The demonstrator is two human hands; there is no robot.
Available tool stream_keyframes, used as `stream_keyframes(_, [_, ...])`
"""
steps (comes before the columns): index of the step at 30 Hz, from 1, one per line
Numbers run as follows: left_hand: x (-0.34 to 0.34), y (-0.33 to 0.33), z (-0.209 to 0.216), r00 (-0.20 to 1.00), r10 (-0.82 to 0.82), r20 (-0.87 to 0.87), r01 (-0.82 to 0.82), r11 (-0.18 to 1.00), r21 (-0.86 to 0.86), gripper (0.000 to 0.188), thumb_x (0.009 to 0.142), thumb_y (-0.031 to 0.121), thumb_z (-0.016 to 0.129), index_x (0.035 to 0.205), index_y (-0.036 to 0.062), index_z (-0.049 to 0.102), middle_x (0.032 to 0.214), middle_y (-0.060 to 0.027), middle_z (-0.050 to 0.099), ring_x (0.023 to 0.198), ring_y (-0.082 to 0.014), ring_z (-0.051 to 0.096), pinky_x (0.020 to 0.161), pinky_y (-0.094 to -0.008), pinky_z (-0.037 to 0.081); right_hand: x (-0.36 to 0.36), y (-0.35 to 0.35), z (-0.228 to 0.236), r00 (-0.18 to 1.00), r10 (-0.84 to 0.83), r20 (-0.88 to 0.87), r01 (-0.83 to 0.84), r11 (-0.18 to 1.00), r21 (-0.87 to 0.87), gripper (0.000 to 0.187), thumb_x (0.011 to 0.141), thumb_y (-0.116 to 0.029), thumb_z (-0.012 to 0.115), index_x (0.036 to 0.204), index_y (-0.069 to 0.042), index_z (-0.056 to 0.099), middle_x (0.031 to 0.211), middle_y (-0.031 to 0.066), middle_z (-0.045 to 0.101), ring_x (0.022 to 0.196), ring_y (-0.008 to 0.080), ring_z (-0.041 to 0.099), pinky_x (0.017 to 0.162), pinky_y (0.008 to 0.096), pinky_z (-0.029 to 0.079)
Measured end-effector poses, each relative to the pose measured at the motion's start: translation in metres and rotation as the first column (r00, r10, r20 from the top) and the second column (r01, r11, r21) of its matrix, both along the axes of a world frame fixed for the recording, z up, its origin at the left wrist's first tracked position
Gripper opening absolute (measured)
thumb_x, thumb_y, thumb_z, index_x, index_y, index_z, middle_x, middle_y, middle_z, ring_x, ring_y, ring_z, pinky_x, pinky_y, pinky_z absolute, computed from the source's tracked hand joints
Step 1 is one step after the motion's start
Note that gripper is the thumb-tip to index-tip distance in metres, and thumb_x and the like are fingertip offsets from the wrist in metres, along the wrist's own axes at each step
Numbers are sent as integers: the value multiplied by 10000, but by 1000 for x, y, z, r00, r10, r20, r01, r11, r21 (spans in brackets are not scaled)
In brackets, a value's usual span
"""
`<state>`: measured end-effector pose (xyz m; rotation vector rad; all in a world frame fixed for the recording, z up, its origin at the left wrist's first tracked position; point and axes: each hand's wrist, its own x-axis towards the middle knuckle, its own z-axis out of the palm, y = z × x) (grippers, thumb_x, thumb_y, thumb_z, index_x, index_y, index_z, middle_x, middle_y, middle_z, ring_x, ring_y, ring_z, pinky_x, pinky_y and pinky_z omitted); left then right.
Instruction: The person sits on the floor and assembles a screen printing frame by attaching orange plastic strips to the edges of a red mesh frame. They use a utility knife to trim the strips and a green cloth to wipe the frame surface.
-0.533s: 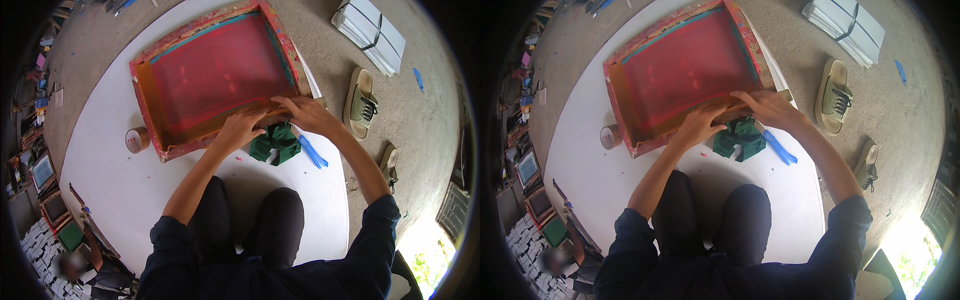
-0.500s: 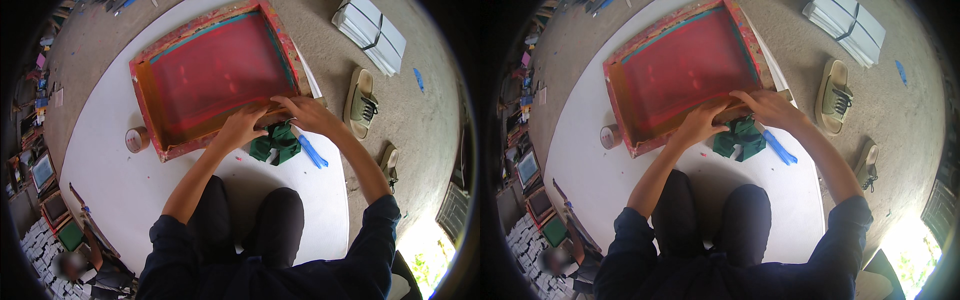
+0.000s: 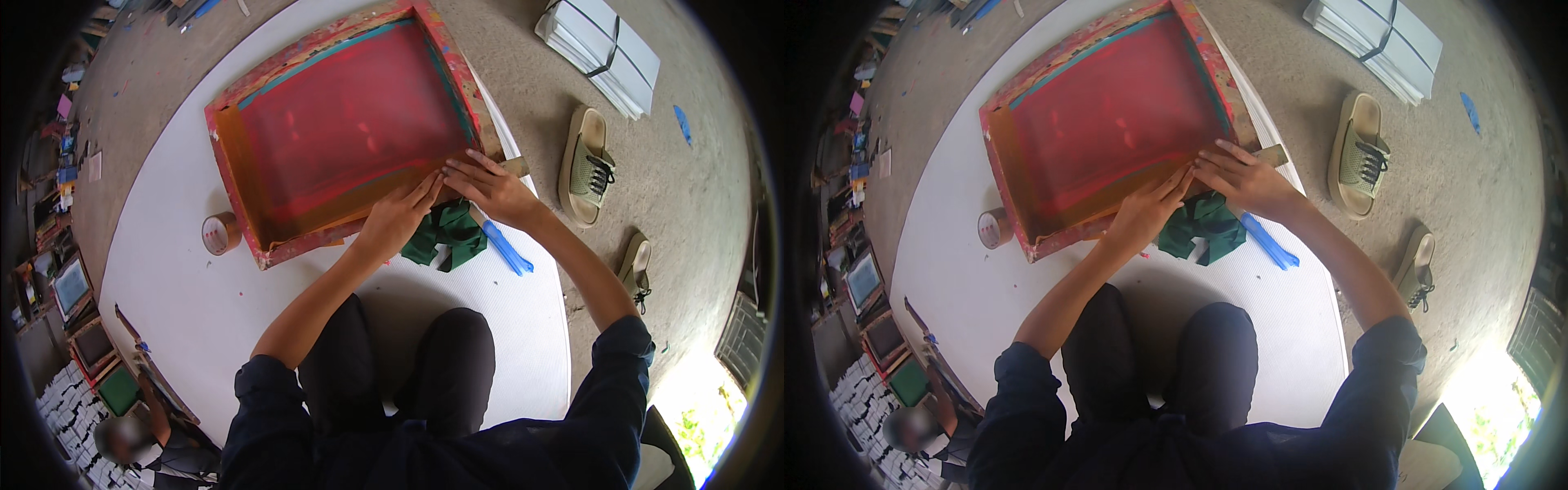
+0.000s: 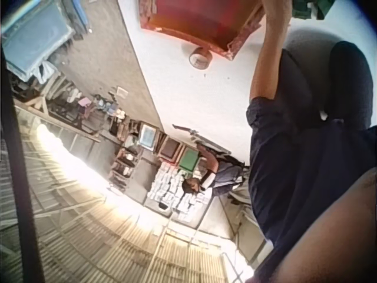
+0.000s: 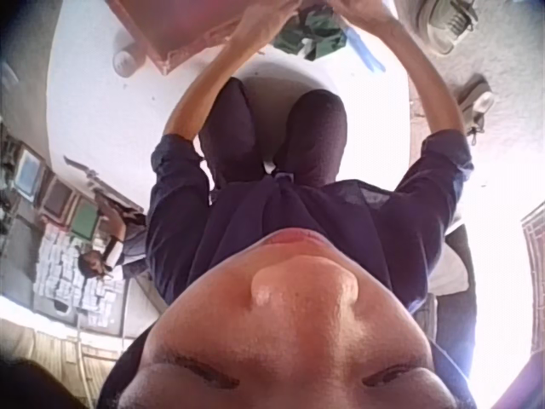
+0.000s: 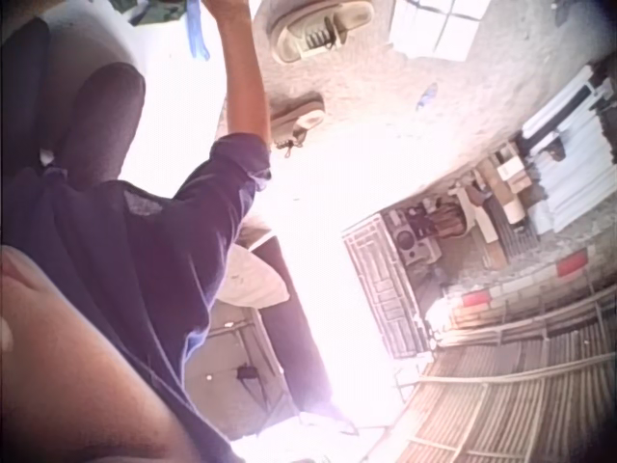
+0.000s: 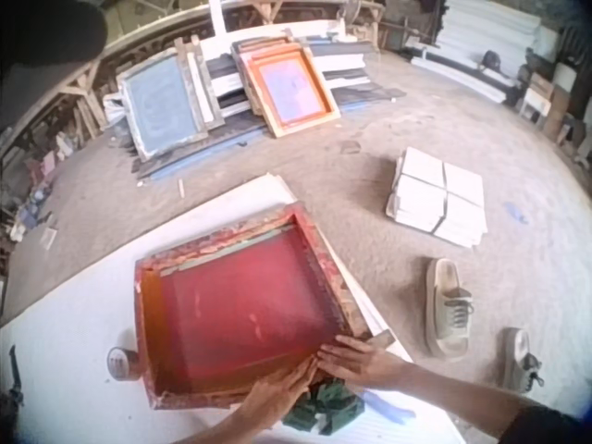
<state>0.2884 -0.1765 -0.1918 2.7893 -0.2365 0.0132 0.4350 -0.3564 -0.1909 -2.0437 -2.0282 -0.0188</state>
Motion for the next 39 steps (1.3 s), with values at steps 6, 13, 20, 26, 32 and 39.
stream_keyframes(6, [-7,-8,-1,996,-72,44,64,985,160,591,774,60,560,1343,41,401,1433,-58,340,1249,-260,424,996,-418,419,-25,-12,-13,980,-141,140,137,990,39,539,795,-95,545,1314,-65,404,1360,78,447,1285,200,406,1101,354,319])
stream_keyframes(13, [-8,-18,-3,994,-84,75,75,990,120,593,788,55,537,1362,61,390,1446,-39,332,1343,-247,307,1088,-454,294,-31,-36,-18,986,-131,99,124,989,77,512,780,-90,568,1278,-64,452,1365,75,445,1273,186,421,1081,335,356])
stream_keyframes(20, [-26,-12,-7,984,-82,156,55,984,171,623,781,106,576,1373,96,379,1368,-54,444,1324,-237,339,1123,-460,205,-40,-44,-12,968,-191,-161,208,973,98,478,747,-40,621,1204,-38,478,1269,119,508,1182,289,497,1003,364,427])
stream_keyframes(26, [-110,59,31,942,322,96,-317,946,-65,787,678,166,750,1364,75,374,1308,-99,493,1249,-276,420,1101,-459,235,-19,-23,45,897,-340,-282,333,940,-74,720,732,-99,688,1352,-96,321,1247,158,473,1192,329,444,999,422,383])
stream_keyframes(32, [-116,132,28,886,231,-403,-273,961,-51,810,607,274,812,1288,72,422,1322,-136,443,1190,-332,454,980,-426,401,-25,37,37,877,-313,-364,166,909,-383,908,674,-104,741,1412,-137,213,1189,233,506,1114,374,503,933,437,430])
stream_keyframes(39, [-125,135,-1,906,215,-365,-227,974,10,525,674,225,755,1115,60,522,1108,-93,514,1074,-272,522,837,-419,499,-64,68,39,947,-291,-134,185,838,-513,885,673,-90,718,1405,-154,224,970,209,593,929,378,575,818,445,481])
